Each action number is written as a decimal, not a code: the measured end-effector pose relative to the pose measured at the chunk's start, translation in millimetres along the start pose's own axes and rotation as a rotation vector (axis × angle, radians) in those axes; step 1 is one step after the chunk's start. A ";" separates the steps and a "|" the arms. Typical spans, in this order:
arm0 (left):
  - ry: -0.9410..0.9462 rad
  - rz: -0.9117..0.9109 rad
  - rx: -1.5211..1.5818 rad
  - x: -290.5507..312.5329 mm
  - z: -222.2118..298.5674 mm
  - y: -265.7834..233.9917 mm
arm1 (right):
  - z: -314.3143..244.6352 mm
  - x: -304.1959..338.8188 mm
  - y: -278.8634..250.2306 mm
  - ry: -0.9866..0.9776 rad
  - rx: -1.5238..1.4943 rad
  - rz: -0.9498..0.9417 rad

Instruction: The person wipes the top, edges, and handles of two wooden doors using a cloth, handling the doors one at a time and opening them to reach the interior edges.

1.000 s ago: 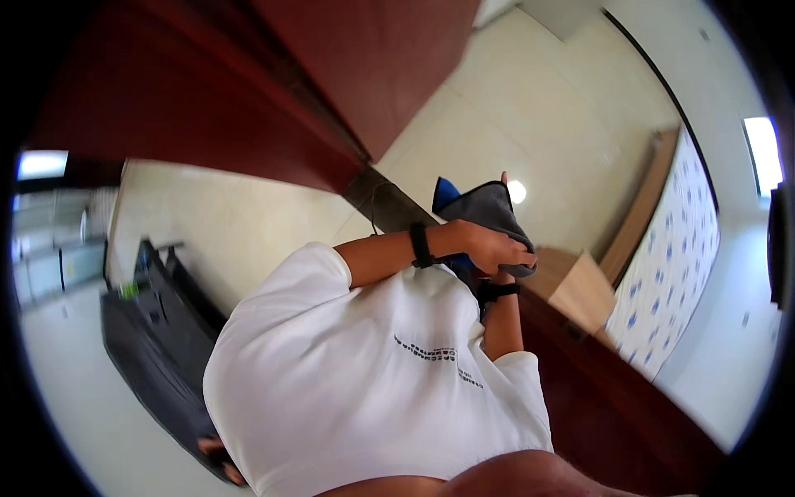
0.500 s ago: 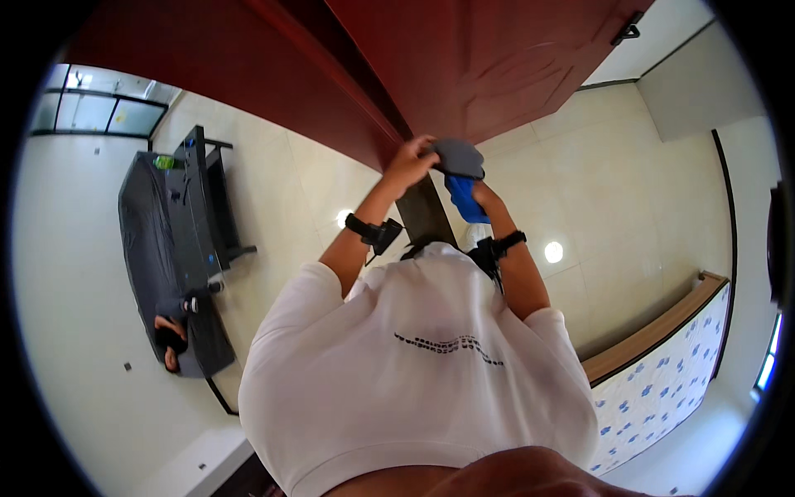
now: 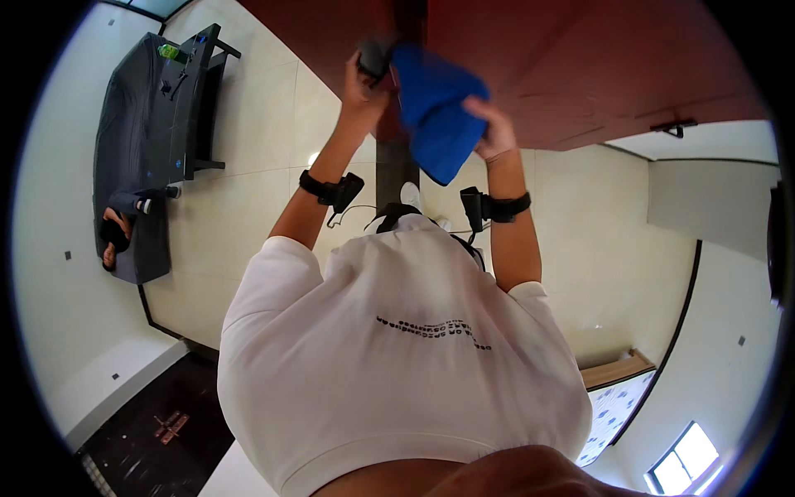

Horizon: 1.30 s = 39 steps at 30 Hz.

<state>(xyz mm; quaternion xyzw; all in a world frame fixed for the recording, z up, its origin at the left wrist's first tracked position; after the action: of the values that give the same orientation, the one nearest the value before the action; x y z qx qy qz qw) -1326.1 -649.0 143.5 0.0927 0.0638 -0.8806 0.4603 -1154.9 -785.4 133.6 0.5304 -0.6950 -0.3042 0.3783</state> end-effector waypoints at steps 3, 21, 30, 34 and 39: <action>0.405 0.162 -0.568 -21.2 13.9 10.3 | -61.2 -17.3 52.2 -0.325 -0.124 -0.043; 0.140 -0.143 -0.759 -55.3 -61.2 17.0 | -55.1 -97.5 37.1 -0.517 1.778 0.535; 0.415 0.138 -0.325 -79.9 78.2 13.6 | -87.2 -66.0 192.0 -1.190 1.657 0.403; 0.325 0.034 -0.395 -87.1 59.4 18.9 | -86.9 -81.8 184.2 -1.206 2.006 0.424; 0.307 -0.030 -0.630 -91.9 36.0 30.5 | -77.3 -86.4 136.1 -0.968 1.886 0.446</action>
<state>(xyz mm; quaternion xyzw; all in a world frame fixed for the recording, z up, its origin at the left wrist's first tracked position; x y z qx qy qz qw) -1253.5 -600.1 198.1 0.0768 0.4022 -0.8002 0.4381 -1145.3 -669.1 269.1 0.2929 -0.8054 0.2518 -0.4496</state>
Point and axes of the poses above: each hand's wrist, its own x-axis away from the middle knuckle, its own y-axis out of the palm, z = x × y, the point moved 5 cm from there along -x, towards the middle knuckle, and after that the axes turned 11 degrees about -x, right-handed, at the moved point
